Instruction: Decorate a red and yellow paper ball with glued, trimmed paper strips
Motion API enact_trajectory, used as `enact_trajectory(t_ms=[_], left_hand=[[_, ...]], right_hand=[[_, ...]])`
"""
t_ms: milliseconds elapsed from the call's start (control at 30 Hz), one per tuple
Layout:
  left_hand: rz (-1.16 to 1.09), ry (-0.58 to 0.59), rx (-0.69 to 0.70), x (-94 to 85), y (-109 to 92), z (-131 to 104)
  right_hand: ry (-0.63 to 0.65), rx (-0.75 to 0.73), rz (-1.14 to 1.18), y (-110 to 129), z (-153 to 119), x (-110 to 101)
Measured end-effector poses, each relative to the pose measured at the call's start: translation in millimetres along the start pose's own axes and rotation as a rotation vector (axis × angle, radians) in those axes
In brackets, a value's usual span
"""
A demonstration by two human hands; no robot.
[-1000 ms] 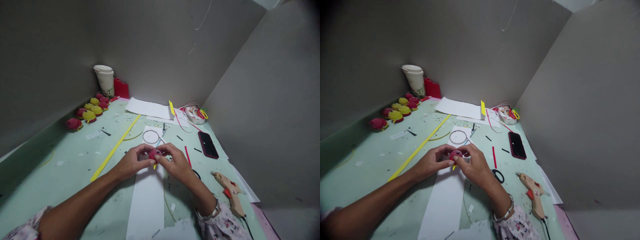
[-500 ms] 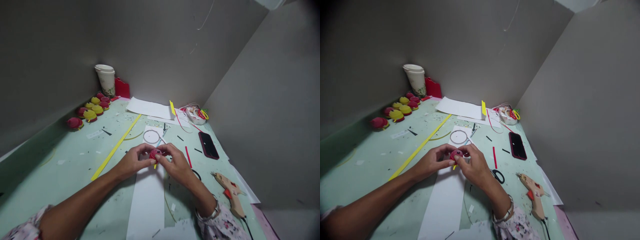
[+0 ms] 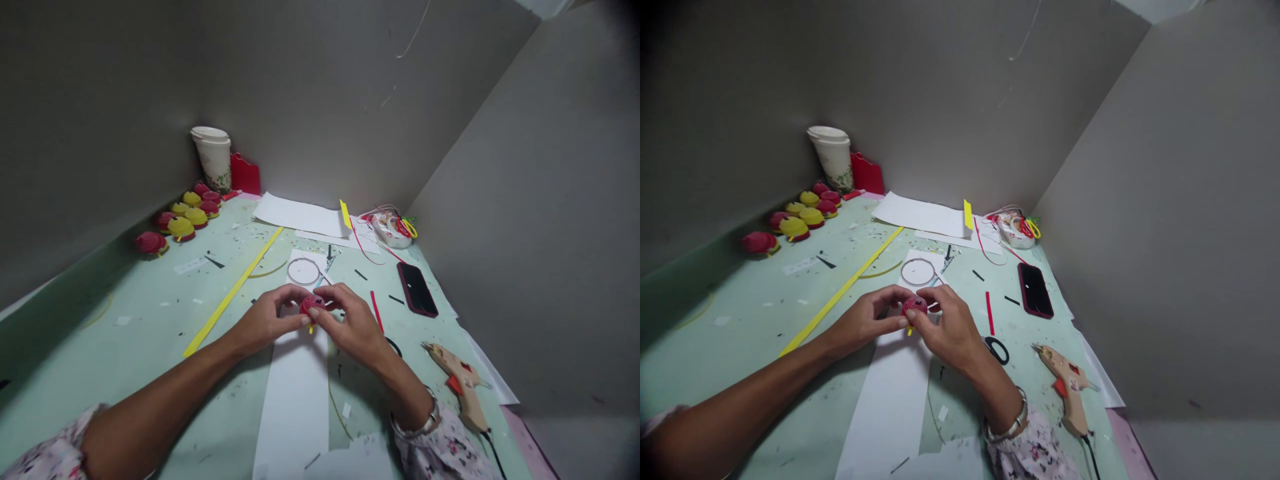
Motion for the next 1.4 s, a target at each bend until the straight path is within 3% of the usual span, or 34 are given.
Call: enact_trajectory(t_ms=[433,700,1400], left_hand=[[-0.062,-0.011,-0.015,0.6,0.6,0.3],[-0.096,-0.027,-0.058,0.2,7.6,0.3],[-0.03,-0.003,-0.03,3.2,8.7,1.4]], right_hand=[[0.012,0.027,0.034,-0.2,-0.6,-1.7],[-0.145,-0.012,0.024,2.7,2.2,-22.1],[-0.157,-0.019,0.003,2.7,1.2,-10.5]])
Point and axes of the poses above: each hand's wrist, its own z-axis towards the middle knuckle, its own x-axis out of the palm, y = z × x, the point moved 4 cm from there along z, towards the middle knuckle, and after that the axes turned 4 degrees about -z, right-handed, at the moved point
